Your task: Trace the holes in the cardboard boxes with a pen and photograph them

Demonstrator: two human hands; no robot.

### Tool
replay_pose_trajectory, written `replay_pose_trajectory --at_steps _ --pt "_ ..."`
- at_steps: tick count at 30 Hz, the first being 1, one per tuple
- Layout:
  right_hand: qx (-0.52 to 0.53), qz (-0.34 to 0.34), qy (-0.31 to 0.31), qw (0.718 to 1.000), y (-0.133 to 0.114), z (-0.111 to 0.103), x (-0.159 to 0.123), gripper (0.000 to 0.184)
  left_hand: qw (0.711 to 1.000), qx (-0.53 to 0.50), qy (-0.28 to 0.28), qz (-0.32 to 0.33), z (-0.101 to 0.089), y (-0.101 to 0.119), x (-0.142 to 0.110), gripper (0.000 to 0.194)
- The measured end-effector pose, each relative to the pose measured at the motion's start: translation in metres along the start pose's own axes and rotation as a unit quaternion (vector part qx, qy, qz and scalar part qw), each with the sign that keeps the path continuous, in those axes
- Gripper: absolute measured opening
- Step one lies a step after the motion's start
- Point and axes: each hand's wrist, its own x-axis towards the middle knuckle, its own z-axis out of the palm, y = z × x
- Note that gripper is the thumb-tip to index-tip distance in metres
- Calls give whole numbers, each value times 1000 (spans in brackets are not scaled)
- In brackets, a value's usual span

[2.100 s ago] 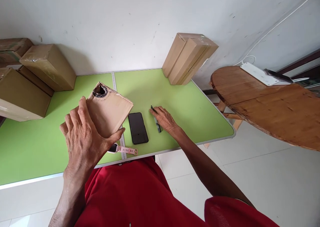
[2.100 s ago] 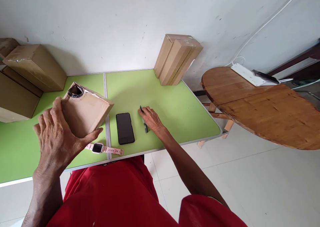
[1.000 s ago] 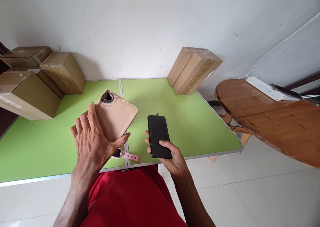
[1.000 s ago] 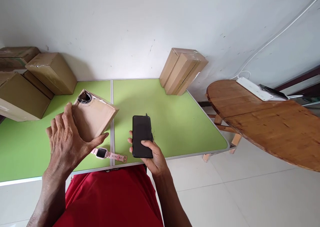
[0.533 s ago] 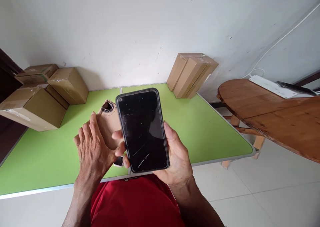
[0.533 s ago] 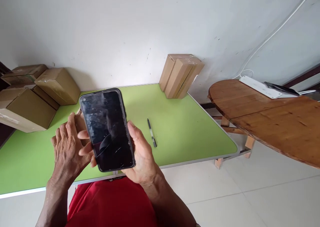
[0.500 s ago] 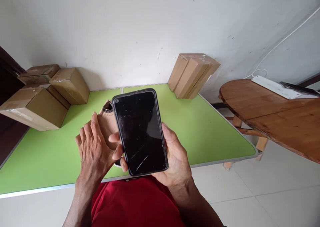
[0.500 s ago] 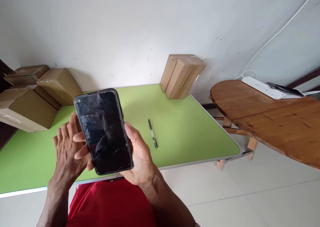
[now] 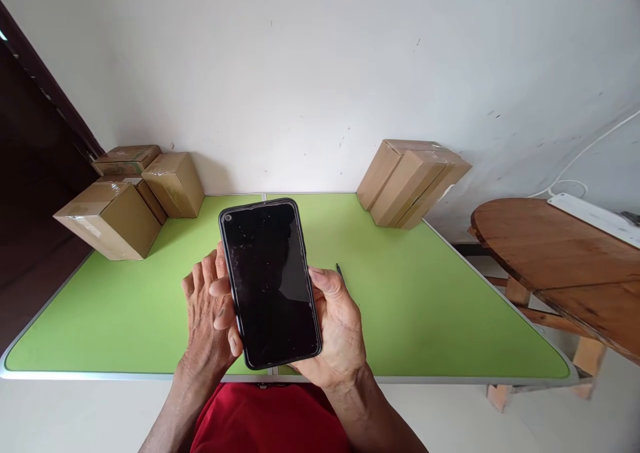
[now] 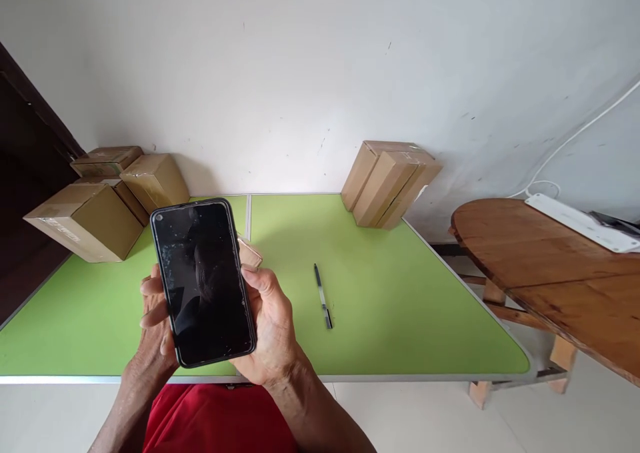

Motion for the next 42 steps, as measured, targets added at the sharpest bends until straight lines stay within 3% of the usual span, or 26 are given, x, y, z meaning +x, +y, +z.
replay_pose_trajectory --at_steps 3,13,19,27,42 --pt "-2 -3 4 1000 -1 -3 5 26 1000 4 5 2 1 2 1 79" --pt "-26 32 -32 999 5 -12 7 54 1000 -3 8 14 -5 5 4 72" --pt "-13 3 0 1000 7 -14 8 46 1000 16 2 7 -3 6 3 77" --pt "19 18 46 999 4 -12 6 27 1000 -11 -11 -23 -5 9 5 78" --pt "-69 1 40 997 6 -11 1 48 1000 8 -4 -17 -3 7 2 73"
